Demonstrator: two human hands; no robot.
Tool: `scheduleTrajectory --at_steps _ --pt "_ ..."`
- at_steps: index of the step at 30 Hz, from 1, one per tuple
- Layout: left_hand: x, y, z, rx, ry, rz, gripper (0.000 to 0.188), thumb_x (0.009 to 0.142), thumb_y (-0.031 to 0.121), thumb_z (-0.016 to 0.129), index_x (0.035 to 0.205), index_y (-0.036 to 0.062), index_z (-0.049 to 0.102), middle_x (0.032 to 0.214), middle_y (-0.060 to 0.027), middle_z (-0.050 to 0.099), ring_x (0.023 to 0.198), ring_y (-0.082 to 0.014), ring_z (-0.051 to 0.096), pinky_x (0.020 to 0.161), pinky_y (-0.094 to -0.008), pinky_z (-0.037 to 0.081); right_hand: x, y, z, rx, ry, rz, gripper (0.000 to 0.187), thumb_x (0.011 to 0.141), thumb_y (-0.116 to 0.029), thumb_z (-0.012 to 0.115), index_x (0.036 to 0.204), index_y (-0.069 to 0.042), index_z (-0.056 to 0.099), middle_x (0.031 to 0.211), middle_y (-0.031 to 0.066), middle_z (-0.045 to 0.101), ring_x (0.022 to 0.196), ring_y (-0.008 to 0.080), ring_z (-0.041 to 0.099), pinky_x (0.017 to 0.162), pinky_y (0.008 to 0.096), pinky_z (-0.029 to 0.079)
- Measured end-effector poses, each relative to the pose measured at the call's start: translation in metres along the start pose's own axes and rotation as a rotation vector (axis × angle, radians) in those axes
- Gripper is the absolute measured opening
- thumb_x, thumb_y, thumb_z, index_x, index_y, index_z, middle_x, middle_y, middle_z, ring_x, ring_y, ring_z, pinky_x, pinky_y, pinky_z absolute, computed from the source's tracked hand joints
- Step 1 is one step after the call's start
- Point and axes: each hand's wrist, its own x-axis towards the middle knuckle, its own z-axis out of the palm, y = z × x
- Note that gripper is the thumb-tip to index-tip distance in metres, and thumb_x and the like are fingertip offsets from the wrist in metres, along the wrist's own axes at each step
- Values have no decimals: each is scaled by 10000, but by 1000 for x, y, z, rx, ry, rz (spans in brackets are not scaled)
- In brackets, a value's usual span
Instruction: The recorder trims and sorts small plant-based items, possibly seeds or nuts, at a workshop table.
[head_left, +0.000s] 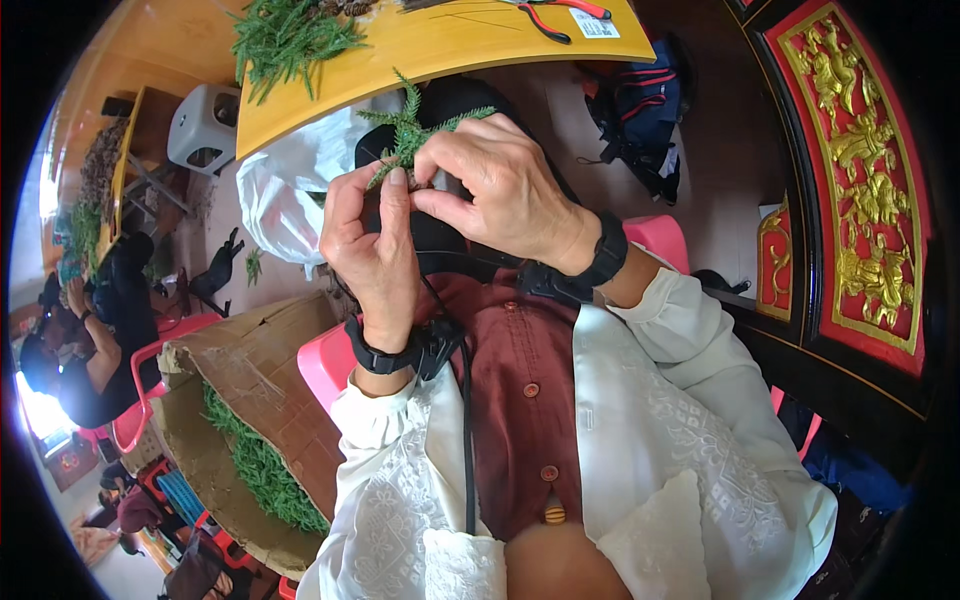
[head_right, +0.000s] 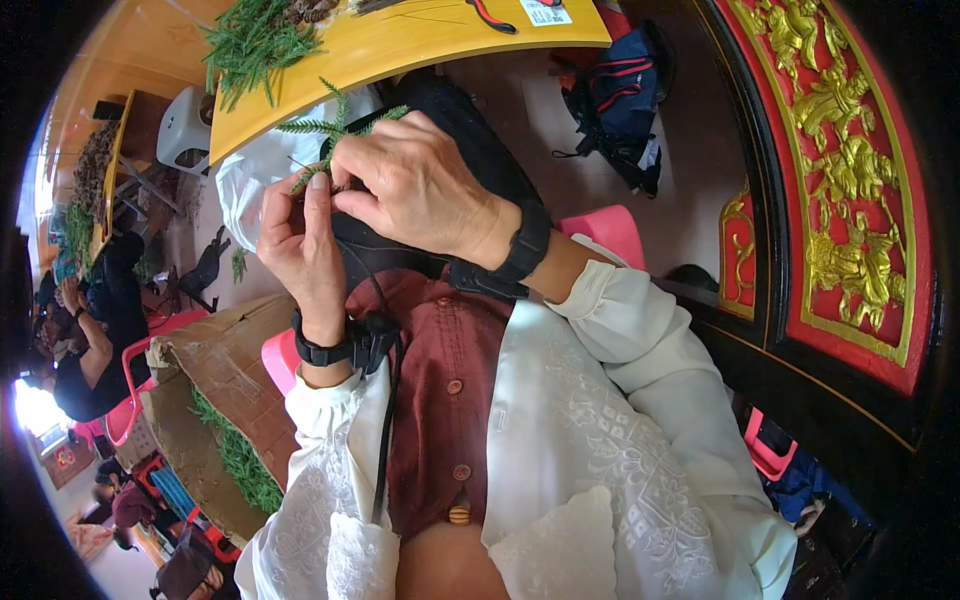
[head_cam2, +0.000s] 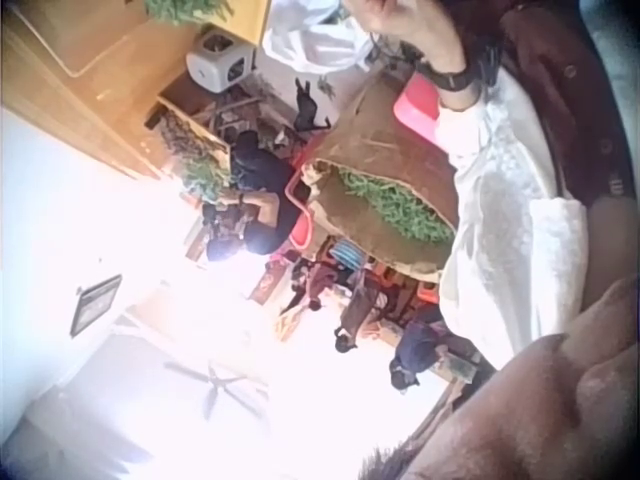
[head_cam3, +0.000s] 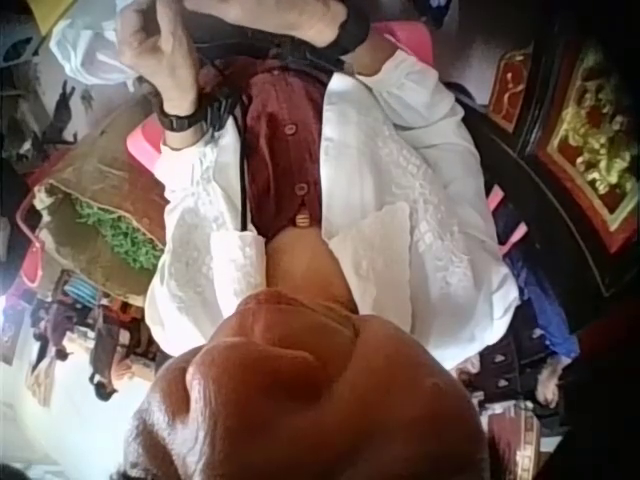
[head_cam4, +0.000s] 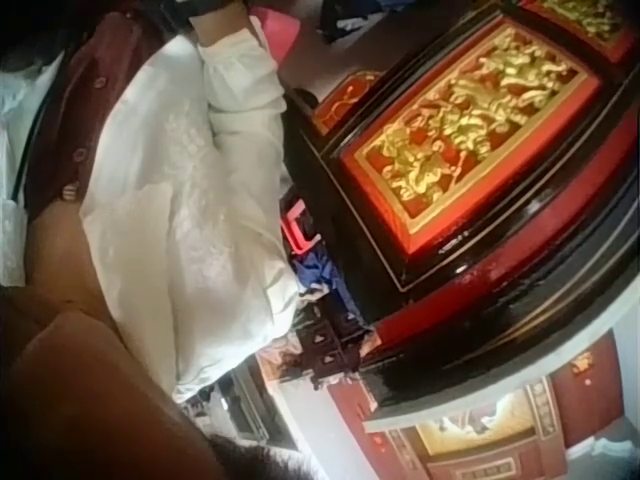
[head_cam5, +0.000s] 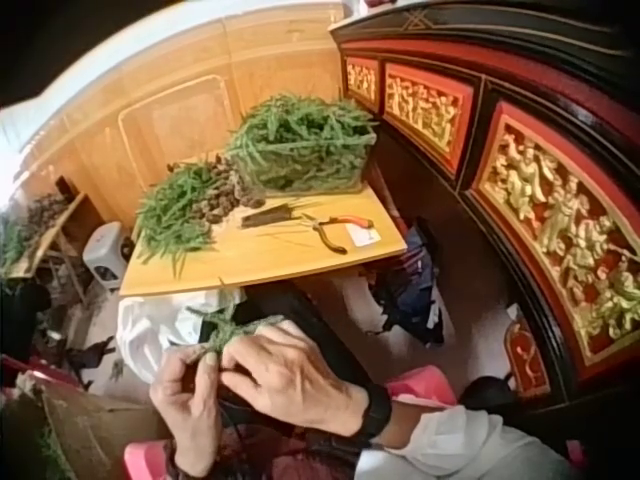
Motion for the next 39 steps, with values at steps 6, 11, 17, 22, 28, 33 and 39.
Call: scheduleTrajectory --at_steps 6,11,17,22,28,33,39 --pt "0 0 1 76 -59 57 82 830 6 646 905 -24 635 802 -83 602 715 -173 567 661 -273 456 3 -6 -15 106 -103 213 179 744 -36 692 905 -65 619 692 15 560 617 179 537 603 313 431" --pt "-3 -2 3 87 -125 90 96 815 11 650 896 -30 621 794 -106 596 709 -205 577 654 -286 458 0 3 -9 182 -47 223 157 774 -49 682 922 -50 632 702 31 563 613 159 530 545 292 424" --pt "-5 -2 6 171 -217 136 99 810 20 653 882 -32 610 797 -124 598 698 -221 590 629 -300 458 -4 7 -9 210 -80 125 107 795 -54 668 899 -32 655 708 48 568 616 142 545 527 263 426" --pt "-7 3 7 187 -282 54 94 817 33 657 877 -31 623 789 -118 604 677 -214 597 618 -299 463 -8 15 -9 556 -146 634 68 834 -55 638 874 -3 652 735 21 609 684 85 575 575 240 453" --pt "-4 -3 7 89 -205 60 91 830 50 660 868 -31 644 773 -109 617 670 -192 603 624 -279 468 -7 31 -18 813 -205 947 79 850 -47 617 881 21 643 804 31 647 741 50 600 670 201 479" --pt "-5 -10 6 19 -193 -34 90 832 47 659 863 -37 645 767 -89 622 674 -151 591 625 -256 457 -9 30 -14 525 -237 635 90 850 -47 625 903 22 646 796 23 645 698 44 582 624 192 464" --pt "-4 -12 -1 -101 -225 -189 92 836 48 659 864 -39 644 755 -62 610 685 -108 566 626 -238 444 -8 25 -11 450 -270 388 92 867 -68 626 920 3 653 804 14 640 677 34 562 567 186 440"
